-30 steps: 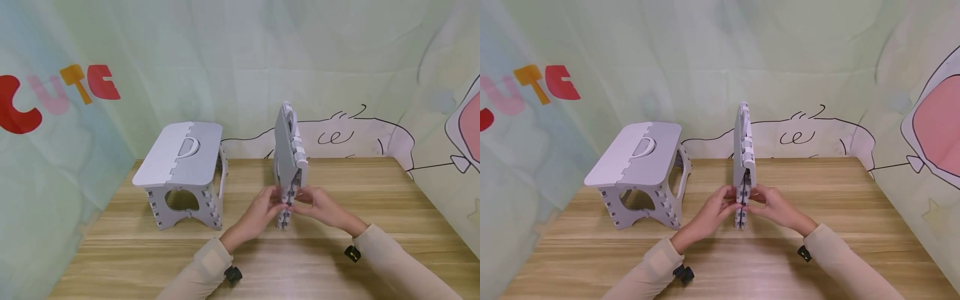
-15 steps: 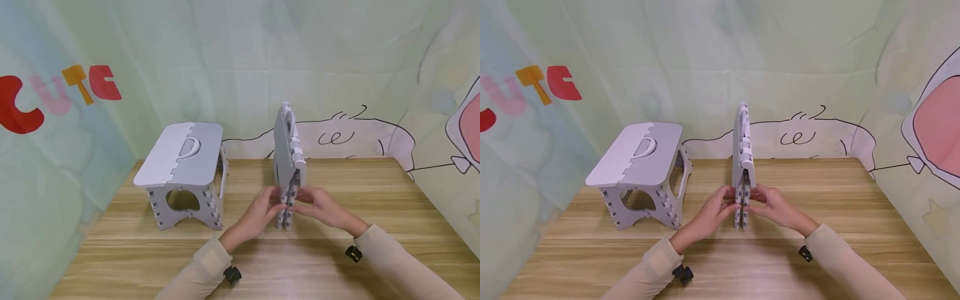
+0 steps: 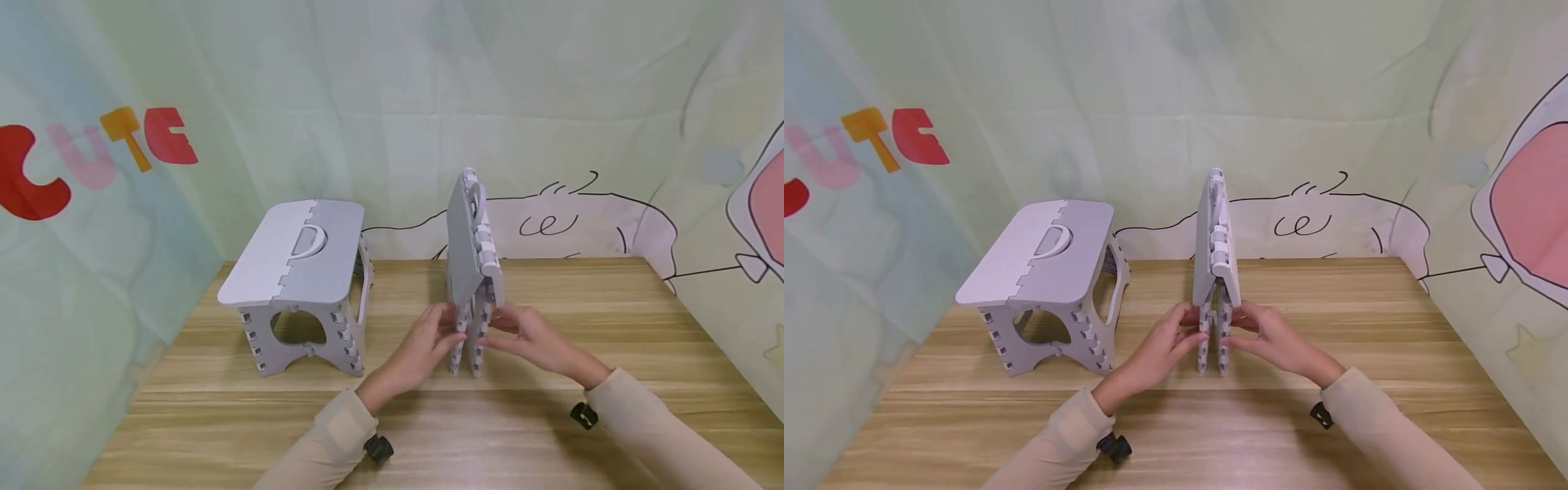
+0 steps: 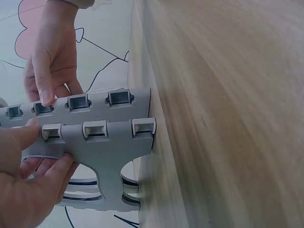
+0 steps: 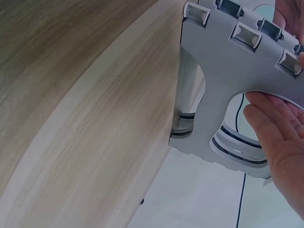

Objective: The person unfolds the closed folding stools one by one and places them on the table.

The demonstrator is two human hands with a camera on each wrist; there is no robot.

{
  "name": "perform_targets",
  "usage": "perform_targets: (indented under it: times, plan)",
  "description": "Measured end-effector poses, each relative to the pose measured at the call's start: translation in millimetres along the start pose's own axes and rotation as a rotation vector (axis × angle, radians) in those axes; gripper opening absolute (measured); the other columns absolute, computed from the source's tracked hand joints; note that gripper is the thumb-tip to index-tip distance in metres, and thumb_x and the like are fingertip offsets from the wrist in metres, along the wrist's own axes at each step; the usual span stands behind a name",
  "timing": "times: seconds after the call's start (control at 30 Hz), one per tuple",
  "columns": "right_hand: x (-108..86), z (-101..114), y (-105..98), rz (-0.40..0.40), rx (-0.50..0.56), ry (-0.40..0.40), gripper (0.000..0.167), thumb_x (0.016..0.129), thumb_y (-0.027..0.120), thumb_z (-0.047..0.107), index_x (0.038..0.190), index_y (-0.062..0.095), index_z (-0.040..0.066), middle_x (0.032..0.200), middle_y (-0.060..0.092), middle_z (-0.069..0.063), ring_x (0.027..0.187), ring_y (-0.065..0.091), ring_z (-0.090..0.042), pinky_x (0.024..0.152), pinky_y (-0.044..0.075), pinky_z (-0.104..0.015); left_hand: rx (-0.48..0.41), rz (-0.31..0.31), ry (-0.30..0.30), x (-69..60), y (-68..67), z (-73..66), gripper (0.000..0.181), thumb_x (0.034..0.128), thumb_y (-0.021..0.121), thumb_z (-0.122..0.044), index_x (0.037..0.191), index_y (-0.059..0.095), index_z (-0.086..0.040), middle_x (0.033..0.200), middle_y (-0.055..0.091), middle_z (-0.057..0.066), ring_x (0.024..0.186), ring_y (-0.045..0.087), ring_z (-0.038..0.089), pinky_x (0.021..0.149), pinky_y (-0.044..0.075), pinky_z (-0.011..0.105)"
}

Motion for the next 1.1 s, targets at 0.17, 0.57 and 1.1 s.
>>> perform_targets:
  times: [0.17,0.57,1.1]
  plan:
    - [-2.2,0,-2,-0.005,-0.009,-0.023,0.061,0.092,0.072,0.013,0.144,0.045,-0.003,0.139,0.055,-0.021,0.119,0.061,-0.035,0.098,0.051,-0.047,0.01,-0.006,0.004,-0.8,-1.1,0.0,0.041,0.1002,0.059,-0.017,0.135,0.045,0.0,0.129,0.053,0.012,0.119,0.057,0.022,0.098,0.048,0.022]
    - [-11.0,-3,-12,-0.022,-0.052,0.01,0.053,0.094,0.07,0.014,0.14,0.05,-0.004,0.135,0.059,-0.02,0.119,0.061,-0.036,0.097,0.051,-0.051,0.006,0.002,0.004,-0.5,-1.1,2.3,0.041,0.1002,0.06,-0.018,0.134,0.045,-0.002,0.13,0.053,0.011,0.121,0.055,0.021,0.099,0.048,0.022]
    - [-20.4,-6,-21,-0.05,-0.102,0.017,0.049,0.095,0.07,0.013,0.138,0.052,-0.003,0.131,0.062,-0.02,0.115,0.063,-0.036,0.093,0.054,-0.05,0.002,0.002,0.011,-0.2,-0.9,2.6,0.039,0.0996,0.06,-0.015,0.133,0.045,-0.001,0.128,0.053,0.011,0.119,0.056,0.022,0.097,0.049,0.021]
Point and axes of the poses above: each hand's wrist, its own x-axis towards the middle knuckle, its own y-axis out of the palm, z = x × y, the point moved 8 cm from there along x, towards the middle knuckle
